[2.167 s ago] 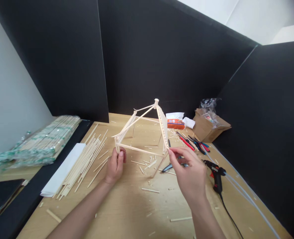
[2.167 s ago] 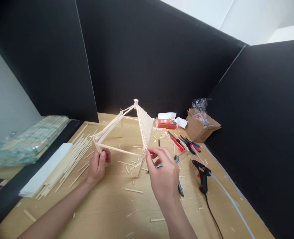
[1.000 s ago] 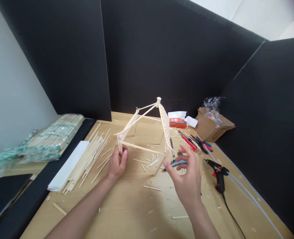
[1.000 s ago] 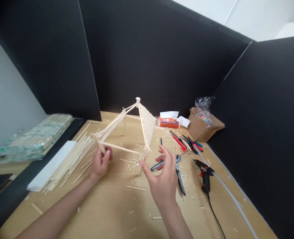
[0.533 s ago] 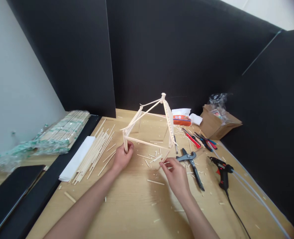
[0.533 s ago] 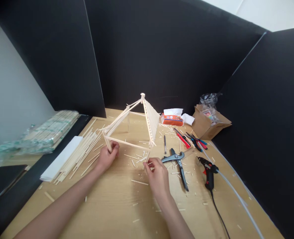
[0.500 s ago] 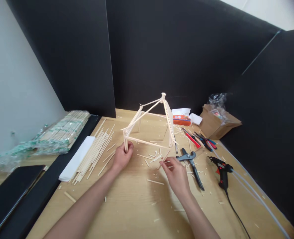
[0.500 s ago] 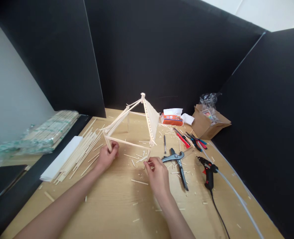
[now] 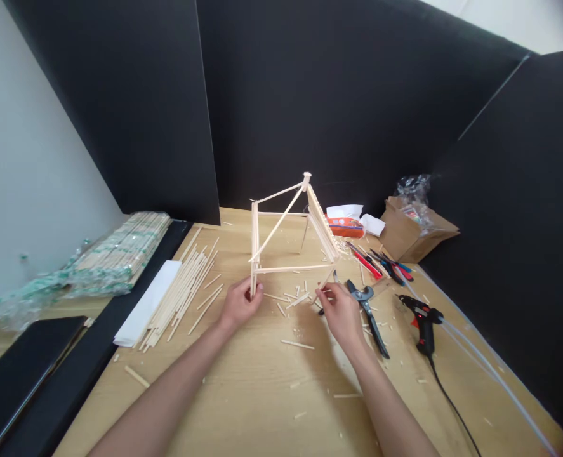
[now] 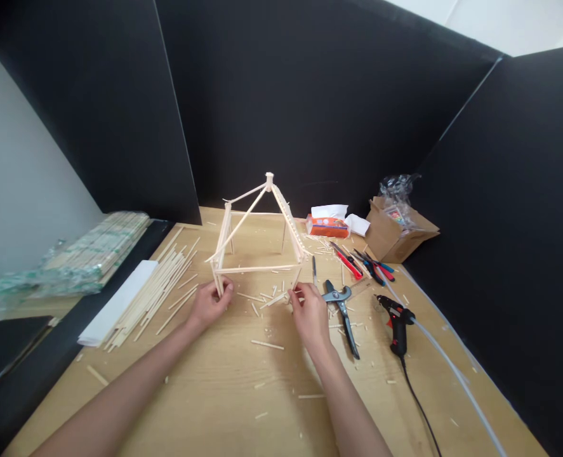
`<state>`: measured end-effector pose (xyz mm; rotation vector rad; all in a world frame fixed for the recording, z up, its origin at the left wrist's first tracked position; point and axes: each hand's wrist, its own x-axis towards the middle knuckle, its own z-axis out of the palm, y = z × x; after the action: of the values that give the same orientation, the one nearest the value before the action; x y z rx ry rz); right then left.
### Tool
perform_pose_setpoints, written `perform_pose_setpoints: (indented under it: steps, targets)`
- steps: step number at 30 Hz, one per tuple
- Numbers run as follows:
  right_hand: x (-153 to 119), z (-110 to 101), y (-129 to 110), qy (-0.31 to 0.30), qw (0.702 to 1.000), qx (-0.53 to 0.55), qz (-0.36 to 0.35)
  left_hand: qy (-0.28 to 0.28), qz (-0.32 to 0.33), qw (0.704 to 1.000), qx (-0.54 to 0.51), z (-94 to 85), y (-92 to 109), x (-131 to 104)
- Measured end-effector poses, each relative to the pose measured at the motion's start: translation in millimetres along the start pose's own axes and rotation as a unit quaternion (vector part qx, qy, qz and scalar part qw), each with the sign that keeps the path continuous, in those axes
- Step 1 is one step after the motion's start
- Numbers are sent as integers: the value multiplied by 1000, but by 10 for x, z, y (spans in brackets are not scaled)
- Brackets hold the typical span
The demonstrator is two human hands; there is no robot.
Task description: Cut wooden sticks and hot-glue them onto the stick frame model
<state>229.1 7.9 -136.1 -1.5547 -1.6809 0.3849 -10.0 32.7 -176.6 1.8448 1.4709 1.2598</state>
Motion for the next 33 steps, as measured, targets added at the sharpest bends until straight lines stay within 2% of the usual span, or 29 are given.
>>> perform_pose_setpoints:
  steps: [8,13,18,25,33]
  targets:
    - [36,-23,179,-20,999,-27,-8,-28,30,998,36,10,78,-23]
    - [-6,-107,312,-36,996,-81,-16,-25,41,997,59,14,25,1]
    - [-4,-172,367,-23,992,-118,-22,-30,55,995,76,27,-34,-1]
    - [74,-256,556,12,987,-160,19,-38,63,993,93,35,-32,9]
    - [47,-162,491,-46,979,-197,12,-46,67,991,105,32,-56,16]
